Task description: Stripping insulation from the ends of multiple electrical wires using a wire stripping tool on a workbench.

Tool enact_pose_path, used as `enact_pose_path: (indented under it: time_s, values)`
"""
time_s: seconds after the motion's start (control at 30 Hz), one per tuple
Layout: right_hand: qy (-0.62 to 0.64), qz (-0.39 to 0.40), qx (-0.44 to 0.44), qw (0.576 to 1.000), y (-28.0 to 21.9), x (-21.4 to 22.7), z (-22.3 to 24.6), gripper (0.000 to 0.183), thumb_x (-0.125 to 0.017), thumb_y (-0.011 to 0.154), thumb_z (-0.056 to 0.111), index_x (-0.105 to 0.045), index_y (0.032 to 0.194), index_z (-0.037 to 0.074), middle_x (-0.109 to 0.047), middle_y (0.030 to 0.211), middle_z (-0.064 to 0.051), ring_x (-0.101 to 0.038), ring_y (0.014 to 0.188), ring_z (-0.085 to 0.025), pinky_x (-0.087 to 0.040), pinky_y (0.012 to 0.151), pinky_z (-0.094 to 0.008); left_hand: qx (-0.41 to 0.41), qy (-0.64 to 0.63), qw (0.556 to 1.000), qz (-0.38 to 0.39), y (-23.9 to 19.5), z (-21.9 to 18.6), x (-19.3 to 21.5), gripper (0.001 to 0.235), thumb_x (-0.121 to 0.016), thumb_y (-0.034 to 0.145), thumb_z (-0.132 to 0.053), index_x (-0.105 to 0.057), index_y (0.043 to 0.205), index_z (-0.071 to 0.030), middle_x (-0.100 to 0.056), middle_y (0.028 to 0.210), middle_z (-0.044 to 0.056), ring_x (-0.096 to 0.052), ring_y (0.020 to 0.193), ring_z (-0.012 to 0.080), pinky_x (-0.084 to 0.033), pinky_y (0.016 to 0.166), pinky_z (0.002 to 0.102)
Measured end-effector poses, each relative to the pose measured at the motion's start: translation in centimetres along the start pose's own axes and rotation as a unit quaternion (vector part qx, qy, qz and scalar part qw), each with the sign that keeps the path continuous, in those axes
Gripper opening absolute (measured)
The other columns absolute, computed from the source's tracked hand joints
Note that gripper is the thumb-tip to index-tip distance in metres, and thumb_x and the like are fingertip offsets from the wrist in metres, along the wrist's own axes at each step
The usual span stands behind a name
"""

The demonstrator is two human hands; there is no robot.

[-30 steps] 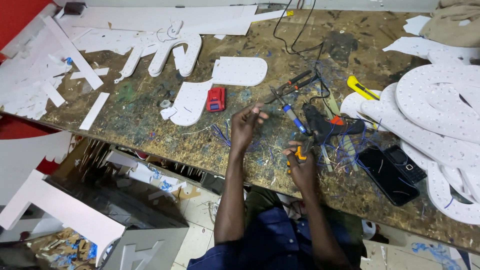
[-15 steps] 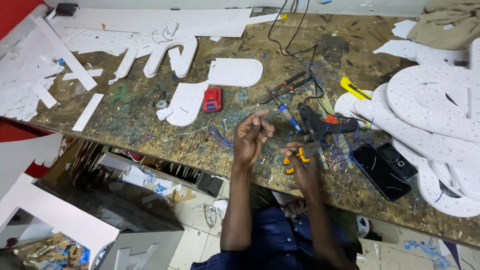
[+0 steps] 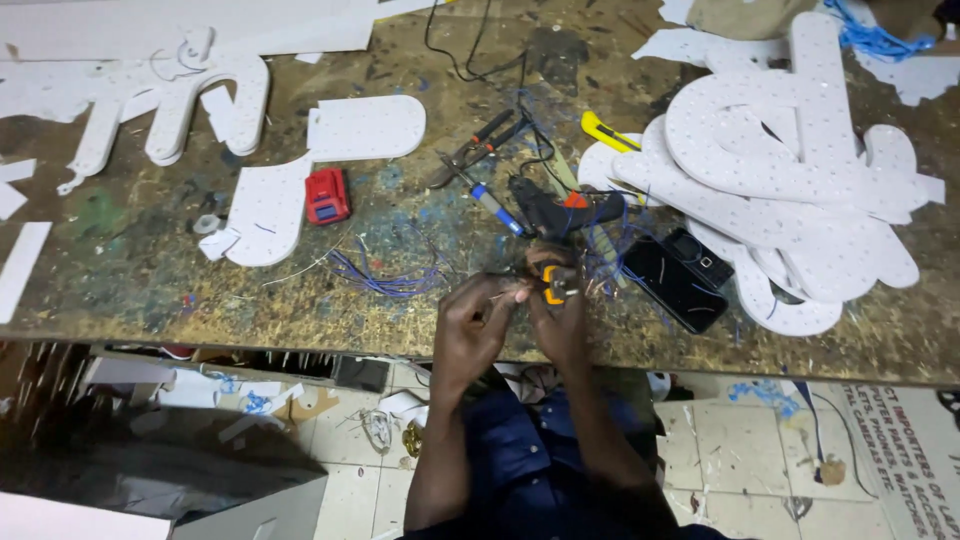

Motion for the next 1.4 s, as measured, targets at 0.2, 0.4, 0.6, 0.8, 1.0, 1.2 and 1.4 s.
enact_pose_path:
  time_s: [0.2,0.4,0.6,0.8,1.0,1.2,1.4]
  values:
    - [-0.012,0.004,0.188,0.982,0.5,-0.8,7.1,0.043,-0.090,0.088,0.009,-0.073,0.123,-0.007,-0.076,0.111,-0.019,-0.074,0.105,-0.025,-0.065,0.093,-0.039,-0.118,0.049,0.991,0.039,-0.9,-2.7,-1.5,0.004,-0.082,0.102,0.001,-0.085,0.103,-0.001,-0.083,0.095,0.022,-0.081,0.087,0.0455,-0.069,0.078,0.051]
    - [-0.102,-0.087,0.341,0.931,-1.0,-1.8,7.4,0.098,-0.049,0.089,0.097,-0.075,0.100,0.003,-0.062,0.108,-0.014,-0.057,0.110,-0.031,-0.045,0.111,-0.040,-0.165,0.075,0.981,0.067,-1.2,-3.2,-1.3,0.009,-0.076,0.106,-0.003,-0.085,0.106,-0.002,-0.081,0.095,0.022,-0.077,0.082,0.0420,-0.066,0.072,0.048]
    - [-0.138,0.011,0.359,0.923,-1.2,-2.0,8.2,0.076,-0.054,0.105,0.078,-0.068,0.116,0.004,-0.058,0.118,-0.013,-0.051,0.121,-0.033,-0.035,0.128,-0.049,-0.180,0.125,0.974,0.060,-1.1,-4.5,-0.6,0.020,-0.078,0.105,-0.006,-0.077,0.086,-0.002,-0.071,0.077,0.019,-0.071,0.073,0.0419,-0.063,0.062,0.048]
    - [-0.145,0.014,0.331,0.932,-1.1,-2.0,7.3,0.071,-0.057,0.102,0.079,-0.066,0.115,0.009,-0.057,0.116,-0.008,-0.050,0.116,-0.029,-0.037,0.126,-0.048,-0.159,0.088,0.983,0.030,-0.5,-4.4,-0.1,0.023,-0.079,0.104,-0.006,-0.076,0.082,-0.004,-0.075,0.077,0.018,-0.074,0.073,0.0430,-0.063,0.059,0.048]
    - [-0.010,-0.027,0.032,0.999,-0.8,-1.4,2.5,0.019,-0.078,0.112,0.020,-0.062,0.112,0.009,-0.064,0.119,-0.012,-0.066,0.101,-0.027,-0.060,0.083,-0.046,-0.029,-0.301,0.878,-0.371,-3.2,10.8,6.7,0.009,-0.073,0.107,-0.005,-0.065,0.106,-0.009,-0.068,0.092,0.009,-0.066,0.074,0.0136,-0.049,0.060,0.021]
    - [0.066,-0.008,-0.022,0.998,0.6,-1.6,-2.2,0.015,-0.070,0.109,0.002,-0.059,0.117,0.008,-0.062,0.113,-0.011,-0.061,0.098,-0.023,-0.057,0.084,-0.043,-0.047,-0.362,0.793,-0.488,-3.4,10.3,11.6,0.006,-0.064,0.116,-0.007,-0.062,0.111,-0.009,-0.065,0.094,0.004,-0.058,0.067,0.0062,-0.044,0.059,0.017]
    - [-0.204,0.098,0.090,0.970,-0.6,-5.0,-2.6,0.051,-0.070,0.086,-0.010,-0.063,0.133,0.009,-0.060,0.123,-0.018,-0.064,0.117,-0.045,-0.055,0.098,-0.054,-0.024,-0.342,0.757,-0.557,-3.3,9.5,11.4,0.003,-0.064,0.118,-0.011,-0.063,0.119,-0.009,-0.067,0.095,0.003,-0.054,0.067,0.0022,-0.039,0.055,0.010]
Point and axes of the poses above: each hand's wrist, its own y-axis towards the middle knuckle, its own x-axis out of the back of the hand, z = x × y, the point moved 8 cm from there along y, towards the middle knuckle
